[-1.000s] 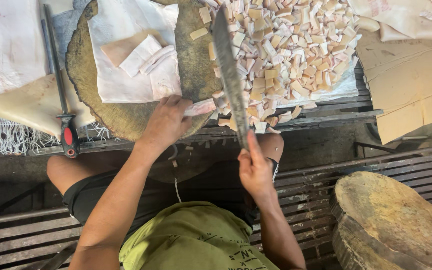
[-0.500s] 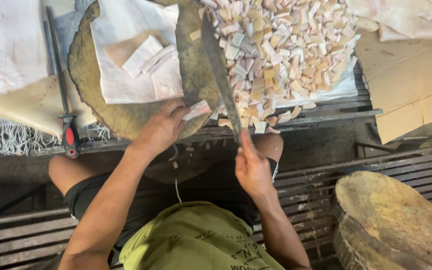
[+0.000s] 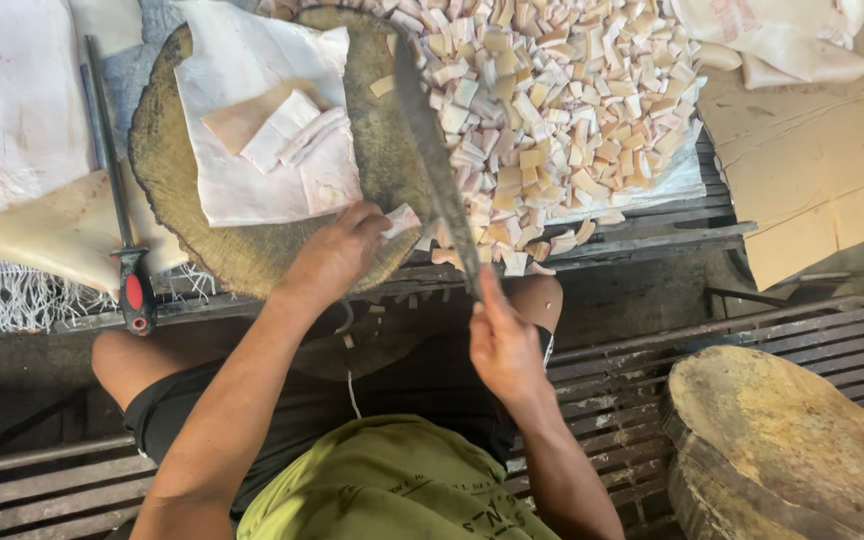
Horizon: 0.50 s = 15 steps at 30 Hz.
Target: The person cuts large sheets of pale pork skin into small rectangular pieces using a large knife on a round wooden cutting board. The cut pieces accumulate on a white cloth beside the board.
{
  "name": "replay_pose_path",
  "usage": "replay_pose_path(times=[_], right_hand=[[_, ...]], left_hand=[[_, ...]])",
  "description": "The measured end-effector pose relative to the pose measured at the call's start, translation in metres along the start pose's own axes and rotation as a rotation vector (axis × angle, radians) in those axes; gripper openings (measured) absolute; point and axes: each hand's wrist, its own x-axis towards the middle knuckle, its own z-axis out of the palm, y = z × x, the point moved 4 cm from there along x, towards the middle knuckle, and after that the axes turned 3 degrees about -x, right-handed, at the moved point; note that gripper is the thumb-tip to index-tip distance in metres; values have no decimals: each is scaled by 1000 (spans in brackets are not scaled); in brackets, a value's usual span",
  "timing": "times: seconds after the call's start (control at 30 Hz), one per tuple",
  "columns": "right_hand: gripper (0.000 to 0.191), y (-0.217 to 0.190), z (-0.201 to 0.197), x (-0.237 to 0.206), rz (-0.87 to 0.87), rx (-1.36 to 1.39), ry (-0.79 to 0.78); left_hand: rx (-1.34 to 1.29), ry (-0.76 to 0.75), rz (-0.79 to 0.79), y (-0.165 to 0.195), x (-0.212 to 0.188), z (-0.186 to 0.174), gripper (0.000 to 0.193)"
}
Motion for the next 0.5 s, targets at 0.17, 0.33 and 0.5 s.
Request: replay_pose_path(times=[0.17, 0.33, 0.5], right_hand=[[60, -8, -20, -7, -58, 160, 260], [68, -17, 19, 2, -101, -150, -109], [65, -14, -13, -1, 16, -7, -5]], left_hand=[[-16, 13, 10, -4, 0, 8, 21], [32, -20, -8, -6, 2, 12, 20], [20, -1, 43, -2, 6, 7, 21]])
